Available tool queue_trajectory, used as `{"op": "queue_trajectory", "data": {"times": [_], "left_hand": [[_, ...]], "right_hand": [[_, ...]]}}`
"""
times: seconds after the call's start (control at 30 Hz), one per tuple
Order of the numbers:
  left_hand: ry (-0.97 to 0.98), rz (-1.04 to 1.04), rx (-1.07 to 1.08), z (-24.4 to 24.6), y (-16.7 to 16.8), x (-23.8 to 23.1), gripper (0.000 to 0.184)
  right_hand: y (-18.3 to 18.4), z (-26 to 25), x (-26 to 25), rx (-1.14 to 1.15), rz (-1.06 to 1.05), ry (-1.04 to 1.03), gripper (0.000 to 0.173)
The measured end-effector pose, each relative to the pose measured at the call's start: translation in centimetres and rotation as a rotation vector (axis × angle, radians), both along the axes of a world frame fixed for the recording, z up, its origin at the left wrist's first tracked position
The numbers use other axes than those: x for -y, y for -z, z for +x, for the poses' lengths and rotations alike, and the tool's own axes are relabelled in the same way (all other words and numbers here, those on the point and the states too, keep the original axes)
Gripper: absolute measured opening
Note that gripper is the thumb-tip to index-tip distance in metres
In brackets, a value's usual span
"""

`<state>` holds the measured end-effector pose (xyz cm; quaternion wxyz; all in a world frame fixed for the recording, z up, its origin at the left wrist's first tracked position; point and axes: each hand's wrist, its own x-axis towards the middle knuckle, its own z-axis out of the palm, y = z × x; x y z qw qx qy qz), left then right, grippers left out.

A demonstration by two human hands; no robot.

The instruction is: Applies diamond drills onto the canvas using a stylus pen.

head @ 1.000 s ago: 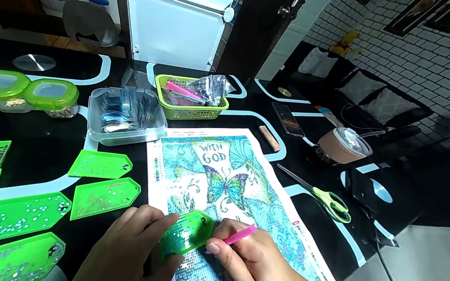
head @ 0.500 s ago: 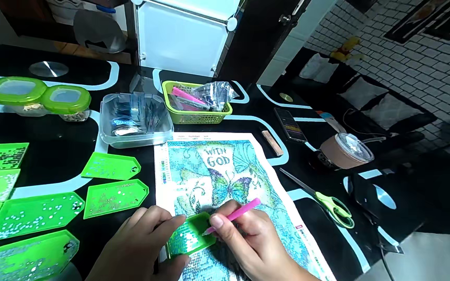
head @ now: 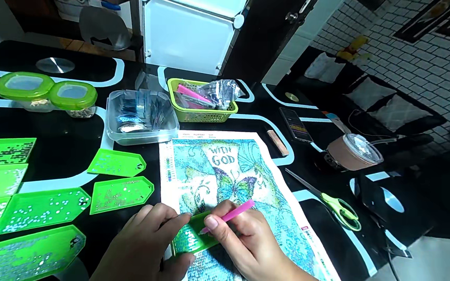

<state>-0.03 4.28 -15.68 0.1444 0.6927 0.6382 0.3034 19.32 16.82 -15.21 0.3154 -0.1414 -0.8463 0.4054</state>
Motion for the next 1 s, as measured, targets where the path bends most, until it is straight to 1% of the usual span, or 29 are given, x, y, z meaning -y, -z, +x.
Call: {"op": "queue_trajectory", "data": {"times": [0.4, 0.83, 0.93, 1.0], "left_hand": [[-0.008, 0.012, -0.01, 0.07, 0.17, -0.08, 0.046], [-0.016, 0.025, -0.012, 0.09, 0.34, -0.1, 0.046], [-0.01, 0.019, -0.014, 0.06, 0.26, -0.07, 0.047], [0.0, 0.002, -0.004, -0.02, 0.07, -0.07, 0.047]], "right_hand": [[0.09, -0.22, 0.22, -0.014, 0.006, -0.043, 0.029], [0.14, -0.25, 0.16, -0.012, 0.006, -0.042, 0.029], [-0.12, -0.05, 0.09, -0.042, -0.039, -0.035, 0.029], [-0.56, 0.48, -0.01, -0.082, -0.136, -0.029, 0.028]]}}
